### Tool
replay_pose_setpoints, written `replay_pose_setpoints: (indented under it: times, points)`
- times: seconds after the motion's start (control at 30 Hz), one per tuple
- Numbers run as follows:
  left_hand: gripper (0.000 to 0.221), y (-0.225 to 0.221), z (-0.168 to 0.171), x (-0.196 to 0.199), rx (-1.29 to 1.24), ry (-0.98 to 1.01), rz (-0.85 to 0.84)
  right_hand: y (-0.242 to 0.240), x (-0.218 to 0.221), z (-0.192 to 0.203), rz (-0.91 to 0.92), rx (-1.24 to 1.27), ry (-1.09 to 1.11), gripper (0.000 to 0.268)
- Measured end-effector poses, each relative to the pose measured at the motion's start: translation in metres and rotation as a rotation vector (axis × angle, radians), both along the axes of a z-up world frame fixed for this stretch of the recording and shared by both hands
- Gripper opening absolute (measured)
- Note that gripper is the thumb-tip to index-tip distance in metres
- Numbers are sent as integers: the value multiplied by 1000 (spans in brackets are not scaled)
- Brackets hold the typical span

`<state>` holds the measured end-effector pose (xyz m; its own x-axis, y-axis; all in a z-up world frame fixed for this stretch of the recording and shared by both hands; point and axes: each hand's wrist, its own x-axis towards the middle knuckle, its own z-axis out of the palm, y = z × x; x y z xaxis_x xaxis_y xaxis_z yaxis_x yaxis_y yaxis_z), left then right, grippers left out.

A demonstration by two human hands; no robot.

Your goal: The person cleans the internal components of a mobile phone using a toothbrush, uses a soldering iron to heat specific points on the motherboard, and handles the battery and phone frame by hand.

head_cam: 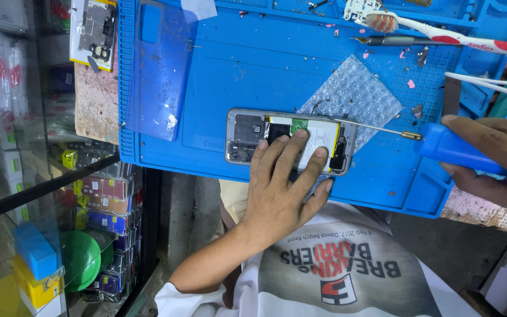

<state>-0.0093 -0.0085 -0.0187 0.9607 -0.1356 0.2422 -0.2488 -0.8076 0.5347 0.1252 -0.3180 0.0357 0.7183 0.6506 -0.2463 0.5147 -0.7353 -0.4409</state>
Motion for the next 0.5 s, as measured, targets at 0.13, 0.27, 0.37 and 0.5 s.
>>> replay_pose_setpoints:
  times: [0.13, 0.27, 0.37, 0.5]
  points:
    - [49, 0, 2, -1, -7, 15, 2, 7, 1, -1, 60, -44, -131, 70]
    - [48, 0, 5, 1, -1, 14, 1, 17, -5, 5, 73, 14, -106, 64]
    - [53, 10, 18, 4, -126, 107, -52, 17, -8, 6, -12, -6, -68, 60]
    - [75, 55, 45, 18, 45, 81, -4, 10, -18, 0, -355, 220, 128, 57]
